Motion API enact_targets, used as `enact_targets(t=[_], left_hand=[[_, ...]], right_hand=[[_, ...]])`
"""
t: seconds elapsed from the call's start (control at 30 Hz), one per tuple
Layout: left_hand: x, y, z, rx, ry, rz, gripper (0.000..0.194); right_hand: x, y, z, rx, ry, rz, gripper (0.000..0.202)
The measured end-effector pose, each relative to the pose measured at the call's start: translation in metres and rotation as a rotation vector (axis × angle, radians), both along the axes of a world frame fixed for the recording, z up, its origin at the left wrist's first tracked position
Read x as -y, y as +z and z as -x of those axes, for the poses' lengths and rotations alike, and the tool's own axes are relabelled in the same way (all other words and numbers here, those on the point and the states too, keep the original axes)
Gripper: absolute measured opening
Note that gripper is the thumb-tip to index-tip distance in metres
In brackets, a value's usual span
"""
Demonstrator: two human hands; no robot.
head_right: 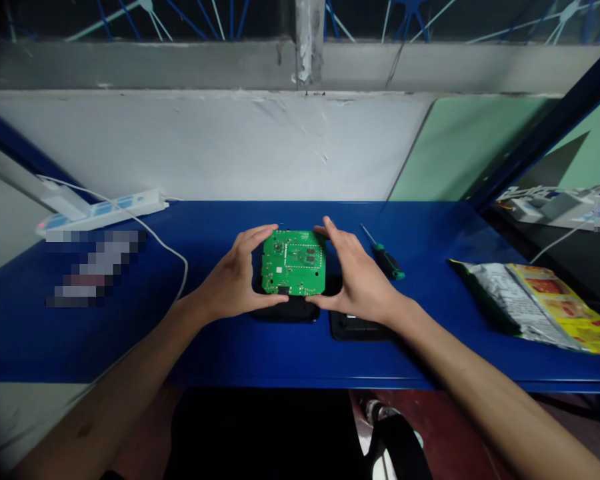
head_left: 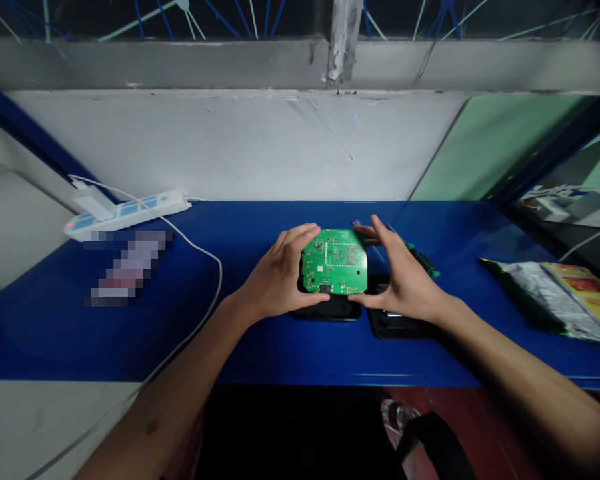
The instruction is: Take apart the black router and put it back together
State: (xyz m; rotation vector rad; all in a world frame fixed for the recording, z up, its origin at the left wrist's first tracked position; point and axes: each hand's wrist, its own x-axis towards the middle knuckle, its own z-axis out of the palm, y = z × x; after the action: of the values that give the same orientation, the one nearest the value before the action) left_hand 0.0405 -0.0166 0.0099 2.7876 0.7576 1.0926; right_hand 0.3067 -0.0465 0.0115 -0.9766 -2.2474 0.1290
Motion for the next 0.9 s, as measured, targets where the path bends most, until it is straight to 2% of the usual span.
enact_targets(t=[0.37,0.57,0.67,0.77,0.9], left_hand=[[0.002,-0.001,-0.008,-0.058,0.006,-0.058,0.121],[0.008,-0.001,-0.011,-0.105,0.101,-0.088,0.118],[0.011,0.003,-0.011,-0.068,0.096,-0.080,0.114],[0.013,0.006,-0.011,-0.003,0.077,-0.006,0.116],[0.013,0.005,-0.010,0.122,-0.030,0.103,0.118]], right_hand=[[0.004,0.002,0.009,0.051,0.017,-0.047,0.122],[0.006,0.003,0.011,0.055,0.068,-0.094,0.119],[0.007,0.003,0.010,0.005,0.106,-0.041,0.126],[0.007,0.003,0.009,-0.043,0.128,0.041,0.138],[0.007,0.004,0.010,-0.026,0.112,0.124,0.139]])
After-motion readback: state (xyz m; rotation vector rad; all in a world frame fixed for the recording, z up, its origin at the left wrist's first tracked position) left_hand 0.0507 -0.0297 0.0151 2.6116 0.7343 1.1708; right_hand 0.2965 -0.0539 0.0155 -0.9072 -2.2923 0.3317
